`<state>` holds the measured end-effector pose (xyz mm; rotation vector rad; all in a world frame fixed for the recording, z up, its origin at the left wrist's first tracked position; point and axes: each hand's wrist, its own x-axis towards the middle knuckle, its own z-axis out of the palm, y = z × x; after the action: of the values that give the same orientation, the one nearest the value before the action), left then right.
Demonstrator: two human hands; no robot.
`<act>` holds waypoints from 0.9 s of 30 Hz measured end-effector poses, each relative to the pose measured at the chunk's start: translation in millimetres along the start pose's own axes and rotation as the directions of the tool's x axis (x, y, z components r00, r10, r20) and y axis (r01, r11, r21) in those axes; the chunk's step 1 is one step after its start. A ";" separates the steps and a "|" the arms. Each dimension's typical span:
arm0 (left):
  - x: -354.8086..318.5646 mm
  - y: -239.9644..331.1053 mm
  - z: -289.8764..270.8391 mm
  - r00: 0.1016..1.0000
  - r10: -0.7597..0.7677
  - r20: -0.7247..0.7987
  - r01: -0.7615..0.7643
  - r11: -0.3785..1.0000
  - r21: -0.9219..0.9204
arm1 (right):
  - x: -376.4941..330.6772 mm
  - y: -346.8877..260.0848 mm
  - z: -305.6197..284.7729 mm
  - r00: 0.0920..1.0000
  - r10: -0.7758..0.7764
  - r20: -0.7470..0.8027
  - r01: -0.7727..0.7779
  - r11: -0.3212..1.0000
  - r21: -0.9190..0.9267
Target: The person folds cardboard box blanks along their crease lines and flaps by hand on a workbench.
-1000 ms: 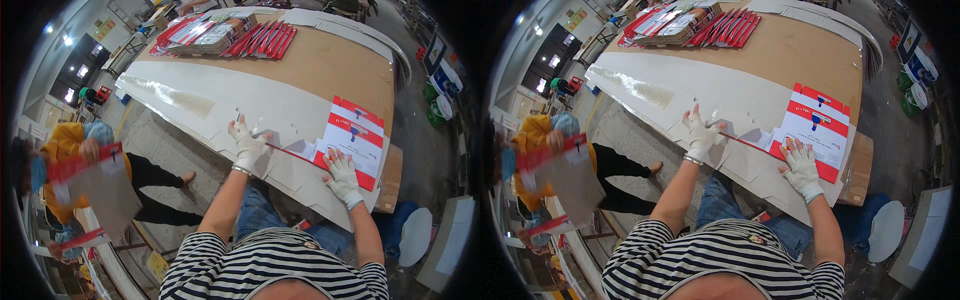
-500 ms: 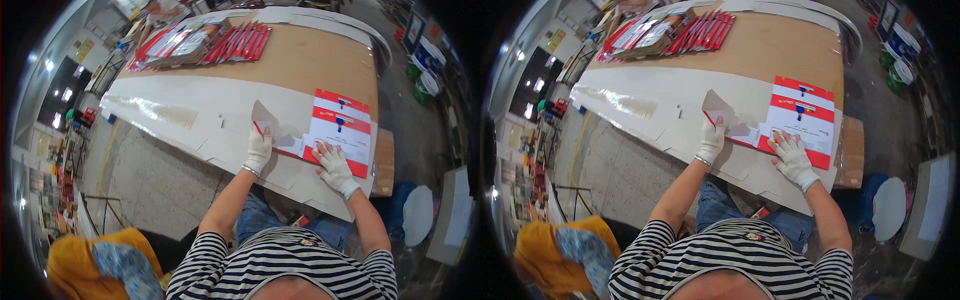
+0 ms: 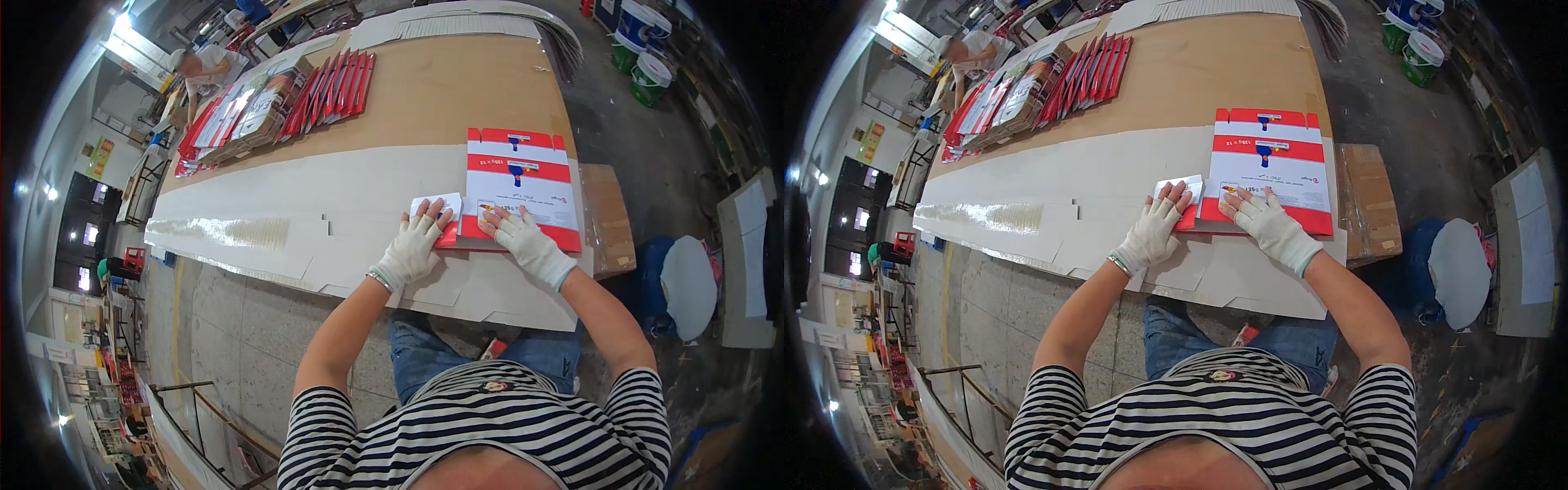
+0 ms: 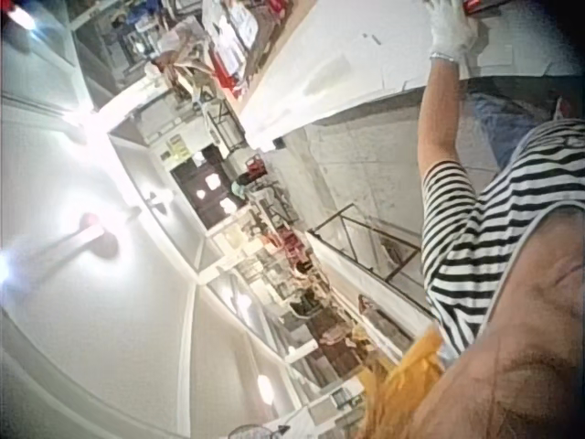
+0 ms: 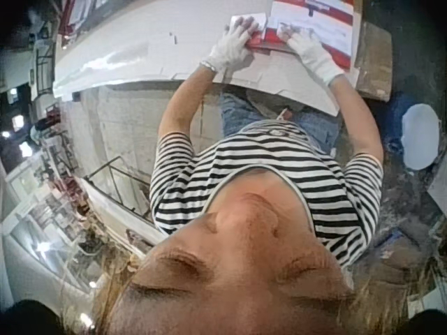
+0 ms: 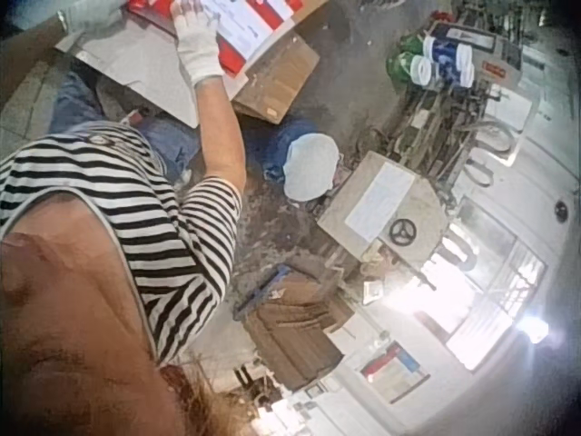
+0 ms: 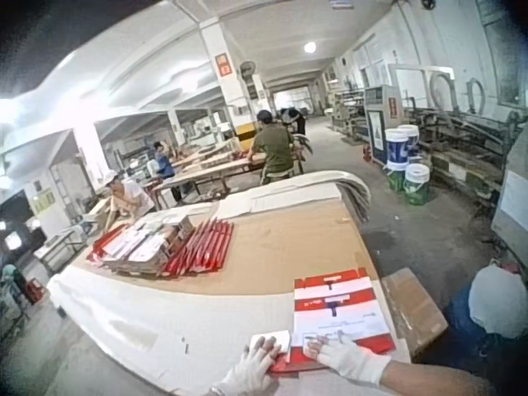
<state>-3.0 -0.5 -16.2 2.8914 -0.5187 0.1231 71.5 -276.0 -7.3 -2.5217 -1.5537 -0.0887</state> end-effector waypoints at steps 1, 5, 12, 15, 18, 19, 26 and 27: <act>0.6 3.1 -1.4 1.000 -0.008 -0.014 0.008 1.000 -0.003 | 0.0 -0.3 0.7 1.000 0.009 0.001 -0.009 1.000 0.000; 3.4 8.6 5.0 0.999 -0.030 -0.043 0.031 0.999 0.024 | -0.4 1.2 18.0 1.000 0.000 -0.021 0.000 1.000 -0.023; 6.3 16.4 11.5 0.992 -0.117 0.039 0.110 0.981 0.161 | -6.1 -4.7 30.4 0.999 -0.014 -0.052 0.007 0.992 -0.123; 7.9 20.8 11.0 0.988 -0.142 0.056 0.131 0.977 0.166 | -7.6 -5.2 34.4 0.998 -0.007 -0.063 -0.001 0.992 -0.125; 7.8 19.6 12.2 0.987 -0.145 0.066 0.130 0.975 0.182 | -6.7 -4.4 37.1 0.998 -0.013 -0.060 0.006 0.993 -0.117; 7.7 18.9 13.1 0.988 -0.138 0.062 0.124 0.974 0.190 | -6.8 -4.4 37.1 0.999 -0.014 -0.048 0.008 0.993 -0.114; 4.5 21.3 13.0 0.987 -0.145 0.070 0.134 0.981 0.140 | -8.0 -6.5 35.0 0.999 -0.040 -0.013 0.039 0.994 -0.103; 5.4 22.6 11.4 0.985 -0.152 0.085 0.138 0.979 0.148 | -8.0 -7.3 32.1 1.000 -0.031 -0.001 0.031 0.995 -0.092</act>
<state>-5.3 -25.5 -22.5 3.0747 -0.3242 -0.0008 60.0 -274.0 -39.1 -2.5654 -1.6243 -0.1709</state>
